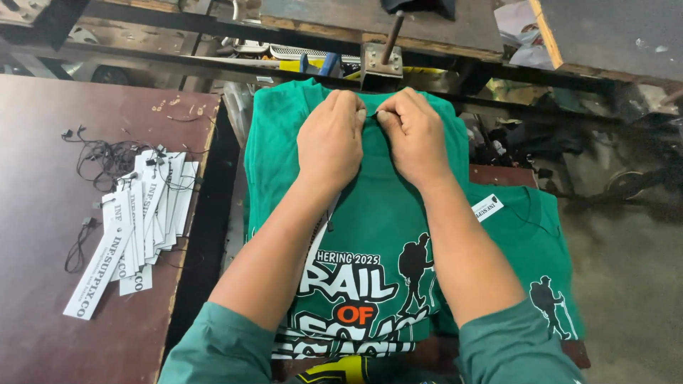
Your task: The person attaches white tags to the collars of green t-shirts using a handheld tagging tool. They repeatedly pick up tags, thread them through the shirt necks, and secure them with the device before stacking the finished shirts.
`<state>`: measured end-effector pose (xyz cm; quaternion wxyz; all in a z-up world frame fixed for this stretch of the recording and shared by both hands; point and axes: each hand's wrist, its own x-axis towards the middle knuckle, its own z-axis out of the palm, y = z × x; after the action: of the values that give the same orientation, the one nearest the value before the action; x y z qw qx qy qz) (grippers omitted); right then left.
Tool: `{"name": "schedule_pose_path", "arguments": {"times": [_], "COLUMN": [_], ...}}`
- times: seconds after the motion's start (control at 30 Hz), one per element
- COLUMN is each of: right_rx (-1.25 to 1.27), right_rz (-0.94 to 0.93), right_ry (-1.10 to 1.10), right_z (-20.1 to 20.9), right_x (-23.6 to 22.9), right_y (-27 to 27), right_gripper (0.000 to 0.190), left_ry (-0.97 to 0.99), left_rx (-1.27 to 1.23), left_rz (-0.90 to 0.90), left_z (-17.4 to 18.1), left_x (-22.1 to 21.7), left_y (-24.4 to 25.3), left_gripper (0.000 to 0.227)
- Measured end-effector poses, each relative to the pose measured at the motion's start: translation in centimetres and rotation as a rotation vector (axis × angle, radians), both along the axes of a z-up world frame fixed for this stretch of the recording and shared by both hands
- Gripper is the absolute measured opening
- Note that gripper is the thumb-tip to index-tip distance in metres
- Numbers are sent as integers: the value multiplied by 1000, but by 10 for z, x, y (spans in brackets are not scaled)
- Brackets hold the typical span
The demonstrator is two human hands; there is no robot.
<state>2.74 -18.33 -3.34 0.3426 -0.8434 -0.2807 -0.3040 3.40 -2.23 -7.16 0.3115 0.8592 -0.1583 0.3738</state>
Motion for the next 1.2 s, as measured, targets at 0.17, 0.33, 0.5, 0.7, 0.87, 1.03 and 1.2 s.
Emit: {"name": "schedule_pose_path", "arguments": {"times": [0.17, 0.33, 0.5, 0.7, 0.87, 1.03, 1.2], "right_rx": [33, 43, 52, 54, 57, 55, 75], "right_rz": [24, 56, 72, 59, 70, 87, 131], "right_ry": [-40, -64, -65, -68, -78, -105, -170], "right_z": [-10, -11, -9, -10, -9, 1, 1], "right_x": [5, 4, 2, 0, 0, -8, -10], "right_y": [-4, -6, -5, -4, -4, 1, 1], "right_gripper": [9, 7, 13, 13, 10, 9, 9], "left_ry": [7, 28, 133, 272, 336, 448, 526], "left_rx": [21, 18, -24, -21, 46, 70, 79], "left_rz": [-24, -33, -82, -171, -156, -201, -211], "left_z": [0, 0, 7, 15, 15, 26, 22], "left_x": [-1, 0, -2, -4, 3, 3, 9], "left_y": [2, 1, 3, 8, 8, 11, 13], "left_gripper": [10, 11, 13, 21, 23, 24, 22]}}
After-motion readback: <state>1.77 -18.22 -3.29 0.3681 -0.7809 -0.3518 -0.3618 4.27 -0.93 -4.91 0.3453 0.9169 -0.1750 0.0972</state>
